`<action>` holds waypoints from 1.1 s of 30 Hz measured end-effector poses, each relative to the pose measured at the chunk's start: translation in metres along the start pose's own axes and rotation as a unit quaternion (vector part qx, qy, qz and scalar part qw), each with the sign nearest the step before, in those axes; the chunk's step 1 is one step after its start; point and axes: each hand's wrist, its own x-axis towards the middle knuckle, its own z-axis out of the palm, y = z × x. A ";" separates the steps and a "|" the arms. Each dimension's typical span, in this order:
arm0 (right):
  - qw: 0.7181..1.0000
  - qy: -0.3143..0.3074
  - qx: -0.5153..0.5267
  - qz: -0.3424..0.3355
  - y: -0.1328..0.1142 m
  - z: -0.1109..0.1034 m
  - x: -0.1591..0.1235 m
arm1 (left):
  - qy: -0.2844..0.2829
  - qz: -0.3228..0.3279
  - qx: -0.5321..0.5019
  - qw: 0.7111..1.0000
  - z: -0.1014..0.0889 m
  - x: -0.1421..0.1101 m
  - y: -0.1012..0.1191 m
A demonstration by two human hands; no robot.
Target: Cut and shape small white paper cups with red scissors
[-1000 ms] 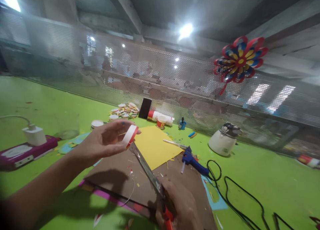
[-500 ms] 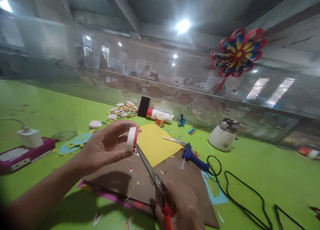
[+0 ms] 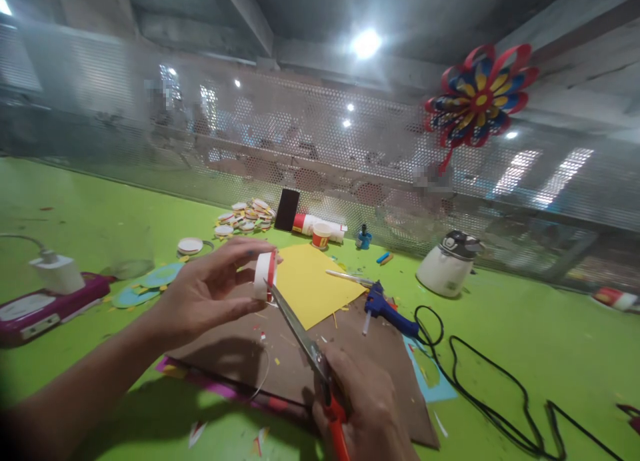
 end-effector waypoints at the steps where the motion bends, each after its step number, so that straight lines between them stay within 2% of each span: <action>1: 1.000 0.001 -0.002 -0.001 0.000 0.000 0.000 | 0.001 -0.002 -0.001 1.000 0.000 0.000 0.001; 9: 0.999 -0.040 -0.015 -0.006 -0.003 -0.006 0.003 | 0.011 -0.031 -0.004 0.999 0.001 0.000 0.001; 21: 0.999 -0.018 0.030 0.015 0.001 0.000 -0.001 | 0.017 -0.042 -0.004 0.999 0.003 0.001 0.002; 33: 0.999 -0.014 0.032 0.000 0.000 0.000 0.001 | 0.018 -0.041 0.001 0.999 0.002 -0.001 0.002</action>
